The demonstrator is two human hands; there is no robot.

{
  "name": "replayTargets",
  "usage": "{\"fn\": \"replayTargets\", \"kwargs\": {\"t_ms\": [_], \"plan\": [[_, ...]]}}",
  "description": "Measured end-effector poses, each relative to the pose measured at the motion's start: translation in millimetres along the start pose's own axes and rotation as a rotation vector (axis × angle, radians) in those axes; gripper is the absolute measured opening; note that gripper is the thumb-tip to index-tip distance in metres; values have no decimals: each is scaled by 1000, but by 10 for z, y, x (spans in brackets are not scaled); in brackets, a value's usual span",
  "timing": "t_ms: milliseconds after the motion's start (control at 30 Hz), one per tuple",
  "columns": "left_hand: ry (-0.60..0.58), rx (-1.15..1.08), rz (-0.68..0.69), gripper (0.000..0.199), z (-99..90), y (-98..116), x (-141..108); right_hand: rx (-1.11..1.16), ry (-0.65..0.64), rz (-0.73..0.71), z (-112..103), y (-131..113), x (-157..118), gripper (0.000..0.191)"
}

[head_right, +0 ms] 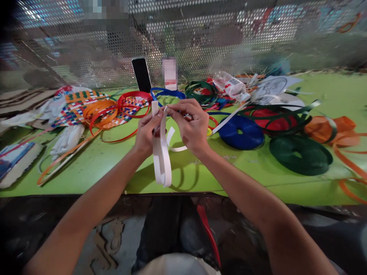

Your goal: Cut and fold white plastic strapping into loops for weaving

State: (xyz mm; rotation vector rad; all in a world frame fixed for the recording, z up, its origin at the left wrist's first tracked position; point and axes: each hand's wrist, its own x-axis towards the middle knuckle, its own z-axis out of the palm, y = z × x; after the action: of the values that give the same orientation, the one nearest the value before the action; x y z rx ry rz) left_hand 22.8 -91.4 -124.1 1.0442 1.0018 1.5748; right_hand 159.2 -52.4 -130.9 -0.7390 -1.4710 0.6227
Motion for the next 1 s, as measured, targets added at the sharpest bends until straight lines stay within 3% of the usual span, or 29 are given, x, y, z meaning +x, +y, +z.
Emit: {"fn": "replayTargets", "kwargs": {"t_ms": [300, 500, 1000], "plan": [[-42, 19, 72, 21, -34, -30, -12, -77, 11, -81, 10, 30, -34, 18], [-12, 104, 89, 20, -54, -21, -8, -49, 25, -22, 5, -16, -31, 18], [34, 112, 204, 27, -42, -125, 85, -66, 66, -106, 19, -69, -16, 20]]}}
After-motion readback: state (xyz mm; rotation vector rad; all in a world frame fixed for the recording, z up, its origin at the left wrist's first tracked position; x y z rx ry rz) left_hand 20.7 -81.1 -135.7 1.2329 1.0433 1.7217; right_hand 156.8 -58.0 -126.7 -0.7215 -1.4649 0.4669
